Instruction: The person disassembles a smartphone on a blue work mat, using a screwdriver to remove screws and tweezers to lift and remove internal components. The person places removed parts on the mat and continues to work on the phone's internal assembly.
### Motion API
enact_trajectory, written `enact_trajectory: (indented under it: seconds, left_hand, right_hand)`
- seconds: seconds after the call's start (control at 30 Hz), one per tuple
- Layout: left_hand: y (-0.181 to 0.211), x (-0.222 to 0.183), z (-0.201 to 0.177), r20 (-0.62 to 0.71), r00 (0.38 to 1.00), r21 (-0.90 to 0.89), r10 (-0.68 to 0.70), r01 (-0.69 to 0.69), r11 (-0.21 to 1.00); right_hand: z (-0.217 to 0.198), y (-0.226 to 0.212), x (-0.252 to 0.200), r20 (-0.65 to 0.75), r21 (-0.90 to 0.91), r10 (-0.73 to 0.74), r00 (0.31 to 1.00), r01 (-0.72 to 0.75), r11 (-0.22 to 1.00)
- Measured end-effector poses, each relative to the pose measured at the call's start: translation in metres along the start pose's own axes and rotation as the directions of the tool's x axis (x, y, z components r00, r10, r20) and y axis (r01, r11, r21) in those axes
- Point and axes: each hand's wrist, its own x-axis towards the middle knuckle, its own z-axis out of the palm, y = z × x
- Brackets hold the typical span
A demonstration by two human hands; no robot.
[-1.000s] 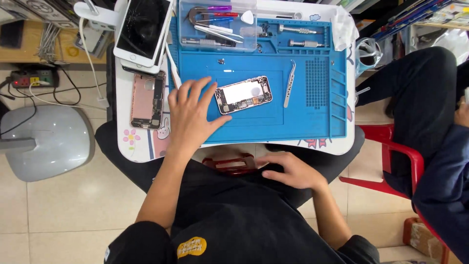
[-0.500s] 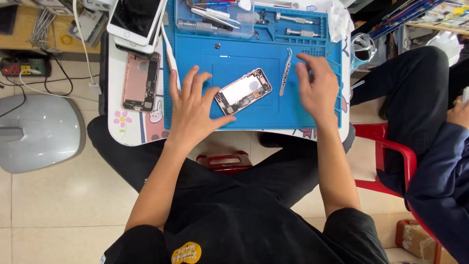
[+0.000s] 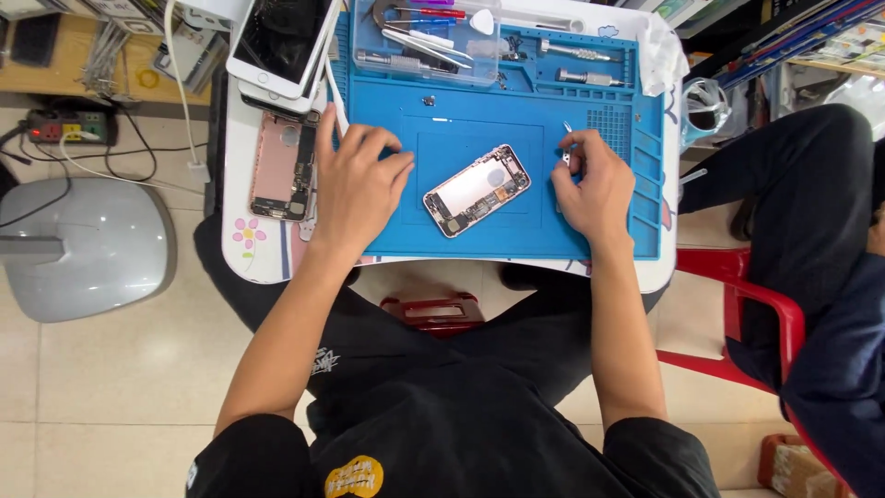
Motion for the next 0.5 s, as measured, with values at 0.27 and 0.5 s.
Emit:
enact_trajectory:
  seconds: [0.27, 0.5]
  left_hand:
    - [-0.008, 0.011, 0.003, 0.109, 0.994, 0.054, 0.004, -0.01, 0.999]
    - [-0.008, 0.034, 0.001, 0.332, 0.941, 0.177, -0.066, 0.007, 0.984]
  right_hand:
    - [-0.001, 0.001, 0.002, -0.009, 0.023, 0.022, 1.0, -0.022, 1.0]
    - [-0.006, -0.009, 0.005, 0.001, 0.087, 0.05, 0.999, -0.049, 0.995]
